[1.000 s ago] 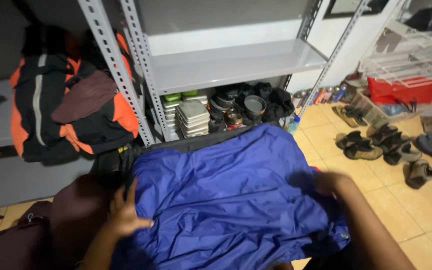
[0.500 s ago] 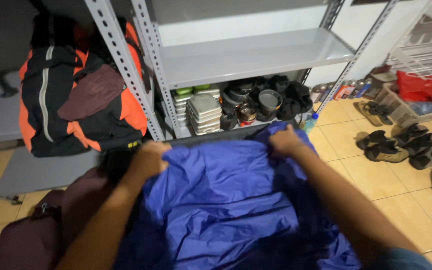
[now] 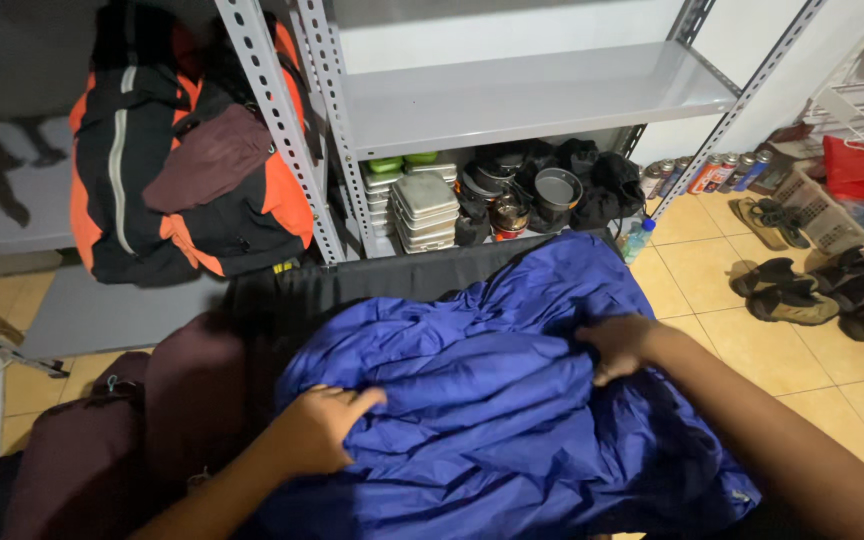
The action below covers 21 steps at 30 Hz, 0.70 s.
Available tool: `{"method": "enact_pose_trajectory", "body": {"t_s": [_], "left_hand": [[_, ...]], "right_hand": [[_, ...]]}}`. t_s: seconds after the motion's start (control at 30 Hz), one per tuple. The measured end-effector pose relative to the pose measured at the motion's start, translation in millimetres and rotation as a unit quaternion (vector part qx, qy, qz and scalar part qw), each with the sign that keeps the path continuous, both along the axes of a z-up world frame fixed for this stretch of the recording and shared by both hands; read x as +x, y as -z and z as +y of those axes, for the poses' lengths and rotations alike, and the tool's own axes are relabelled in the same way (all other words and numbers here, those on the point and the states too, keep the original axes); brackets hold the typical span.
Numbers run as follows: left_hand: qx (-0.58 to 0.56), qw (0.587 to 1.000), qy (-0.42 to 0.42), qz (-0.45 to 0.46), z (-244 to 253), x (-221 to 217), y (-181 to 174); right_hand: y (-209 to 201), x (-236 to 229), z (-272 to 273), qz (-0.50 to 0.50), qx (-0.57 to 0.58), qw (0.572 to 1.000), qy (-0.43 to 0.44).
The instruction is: The person folds a blue sleeping bag by hand, spreading it flat on a black mat, folding it in half lengthwise, and then rolling it into a compact cylinder.
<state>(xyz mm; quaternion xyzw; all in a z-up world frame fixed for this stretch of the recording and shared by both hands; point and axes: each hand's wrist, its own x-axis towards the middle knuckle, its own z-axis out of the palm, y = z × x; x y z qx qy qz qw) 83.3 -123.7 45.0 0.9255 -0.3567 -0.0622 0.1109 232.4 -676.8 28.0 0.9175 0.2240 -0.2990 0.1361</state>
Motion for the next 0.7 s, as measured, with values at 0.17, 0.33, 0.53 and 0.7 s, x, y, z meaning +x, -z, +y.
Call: {"method": "enact_pose_trajectory", "body": {"t_s": [0.17, 0.33, 0.53, 0.7], "left_hand": [[0.129, 0.961, -0.135, 0.206, 26.6, 74.1, 15.8], [0.035, 0.933, -0.207, 0.292, 19.4, 106.6, -110.4], [0.369, 0.852, -0.154, 0.339, 57.7, 115.8, -65.2], [0.372, 0.922, -0.09, -0.056, 111.6, 108.9, -12.3]], "right_hand": [[-33.4, 47.1, 36.1, -0.063, -0.057, 0.993, 0.077], [-25.7, 64.5, 35.5, -0.136, -0.063, 0.986, 0.073], [-62.9, 30.1, 17.1, -0.207, 0.041, 0.977, -0.03], [-65.5, 41.8, 14.4, -0.1, -0.007, 0.989, 0.106]]}}
